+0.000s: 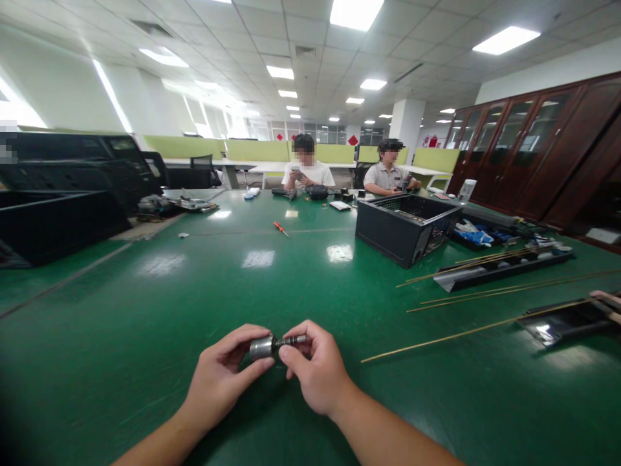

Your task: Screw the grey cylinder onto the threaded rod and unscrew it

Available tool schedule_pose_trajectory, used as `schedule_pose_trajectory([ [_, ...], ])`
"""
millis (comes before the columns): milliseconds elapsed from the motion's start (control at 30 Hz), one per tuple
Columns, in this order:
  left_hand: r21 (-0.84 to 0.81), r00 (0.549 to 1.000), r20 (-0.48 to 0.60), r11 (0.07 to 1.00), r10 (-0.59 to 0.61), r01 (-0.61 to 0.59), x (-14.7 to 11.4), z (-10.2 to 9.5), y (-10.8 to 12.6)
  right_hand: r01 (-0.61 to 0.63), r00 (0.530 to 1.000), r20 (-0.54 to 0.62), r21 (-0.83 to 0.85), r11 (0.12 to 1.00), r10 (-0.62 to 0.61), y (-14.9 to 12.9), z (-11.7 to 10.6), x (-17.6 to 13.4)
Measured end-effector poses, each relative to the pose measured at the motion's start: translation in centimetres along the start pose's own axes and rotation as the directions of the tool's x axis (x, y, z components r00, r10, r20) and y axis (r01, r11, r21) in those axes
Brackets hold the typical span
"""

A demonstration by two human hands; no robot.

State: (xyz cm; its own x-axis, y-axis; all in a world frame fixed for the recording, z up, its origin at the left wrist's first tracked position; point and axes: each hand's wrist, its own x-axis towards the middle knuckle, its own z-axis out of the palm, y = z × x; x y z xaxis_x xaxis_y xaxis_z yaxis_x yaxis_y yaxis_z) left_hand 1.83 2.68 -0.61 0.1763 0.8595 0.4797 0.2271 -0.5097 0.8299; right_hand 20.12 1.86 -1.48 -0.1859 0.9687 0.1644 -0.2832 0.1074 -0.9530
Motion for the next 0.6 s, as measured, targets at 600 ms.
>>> schedule_pose_trajectory([
  [600,0.027,0.999,-0.006,0.999,-0.032,0.032,0.01,-0.10,-0.33,-0.006,1.000,-0.014,0.005,1.000,0.006,-0.07,-0.03,0.12],
])
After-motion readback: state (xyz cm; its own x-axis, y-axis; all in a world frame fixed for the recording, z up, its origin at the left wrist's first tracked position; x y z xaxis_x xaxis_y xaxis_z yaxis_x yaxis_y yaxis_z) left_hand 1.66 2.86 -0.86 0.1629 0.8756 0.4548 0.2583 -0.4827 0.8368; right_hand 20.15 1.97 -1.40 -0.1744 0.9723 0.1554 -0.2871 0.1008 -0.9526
